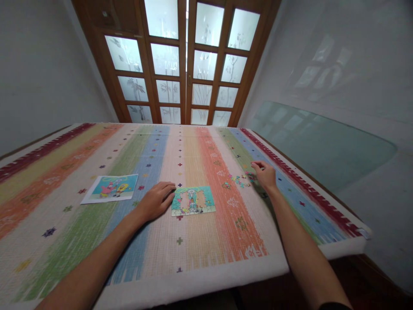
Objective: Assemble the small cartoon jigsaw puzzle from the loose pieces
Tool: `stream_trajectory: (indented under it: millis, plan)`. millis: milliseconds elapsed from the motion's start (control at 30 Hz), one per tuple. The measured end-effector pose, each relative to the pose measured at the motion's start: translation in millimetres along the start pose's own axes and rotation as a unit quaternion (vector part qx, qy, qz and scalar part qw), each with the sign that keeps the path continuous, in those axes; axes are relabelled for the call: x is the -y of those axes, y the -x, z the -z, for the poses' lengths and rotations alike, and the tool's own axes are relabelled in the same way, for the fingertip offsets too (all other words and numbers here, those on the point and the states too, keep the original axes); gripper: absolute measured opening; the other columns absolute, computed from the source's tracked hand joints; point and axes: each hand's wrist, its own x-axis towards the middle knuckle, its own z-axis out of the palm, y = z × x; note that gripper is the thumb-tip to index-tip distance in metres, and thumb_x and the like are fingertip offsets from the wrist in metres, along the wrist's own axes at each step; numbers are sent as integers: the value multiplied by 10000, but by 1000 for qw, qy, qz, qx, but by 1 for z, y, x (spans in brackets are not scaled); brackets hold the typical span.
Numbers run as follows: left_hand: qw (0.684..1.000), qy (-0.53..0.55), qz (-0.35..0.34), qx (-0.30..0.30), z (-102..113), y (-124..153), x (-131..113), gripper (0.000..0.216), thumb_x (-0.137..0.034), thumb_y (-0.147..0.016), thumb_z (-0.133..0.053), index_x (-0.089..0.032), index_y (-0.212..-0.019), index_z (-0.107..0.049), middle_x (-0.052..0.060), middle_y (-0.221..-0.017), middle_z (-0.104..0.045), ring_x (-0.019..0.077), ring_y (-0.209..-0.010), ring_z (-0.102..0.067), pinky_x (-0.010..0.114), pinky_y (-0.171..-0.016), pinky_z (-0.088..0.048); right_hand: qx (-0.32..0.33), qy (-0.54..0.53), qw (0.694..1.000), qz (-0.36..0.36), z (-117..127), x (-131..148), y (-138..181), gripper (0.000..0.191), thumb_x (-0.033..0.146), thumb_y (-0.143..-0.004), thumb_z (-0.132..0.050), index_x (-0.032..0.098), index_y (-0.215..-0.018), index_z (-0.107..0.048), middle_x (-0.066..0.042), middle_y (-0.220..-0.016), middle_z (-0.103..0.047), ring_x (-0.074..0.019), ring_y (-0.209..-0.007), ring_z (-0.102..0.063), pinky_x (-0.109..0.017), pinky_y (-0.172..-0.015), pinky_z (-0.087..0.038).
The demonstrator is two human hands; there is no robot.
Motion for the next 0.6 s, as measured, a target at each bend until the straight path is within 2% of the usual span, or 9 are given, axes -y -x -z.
stream_trajectory:
  millis: [133,367,500,600]
  plan:
    - [1000,-4,-5,2,0,0,2,298,-337,-1038,-427,-193,-1144,-667,125,-1191,-718,277,-1114,-671,481,-999,-549,-10,40,999,-3,5,-21,4,322,409,-841,-503,175,-783,-716,-148,-822,-751,-266,-753,-635,-414,-808,-486]
    - [1000,-20,-12,1,0,2,3,308,-345,-1062,-395,-186,-1194,-624,123,-1186,-718,273,-1104,-673,461,-981,-553,20,105,994,32,6,-32,6,225,306,-800,-518,201,-705,-693,-146,-818,-747,-271,-768,-605,-408,-818,-469]
    - [1000,-19,-24,2,2,2,0,341,-424,-1027,-493,-192,-1254,-599,130,-1232,-698,296,-1137,-656,479,-997,-539,36,139,989,45,7,-35,7,240,288,-814,-508,194,-719,-708,-148,-838,-744,-288,-818,-610,-414,-827,-468]
    - [999,-12,-49,19,4,2,-3,482,-498,-975,-587,-196,-1350,-556,139,-1324,-663,325,-1222,-616,507,-1058,-499,45,157,985,53,8,-36,7,249,279,-832,-505,190,-744,-720,-145,-848,-742,-290,-832,-613,-408,-828,-467]
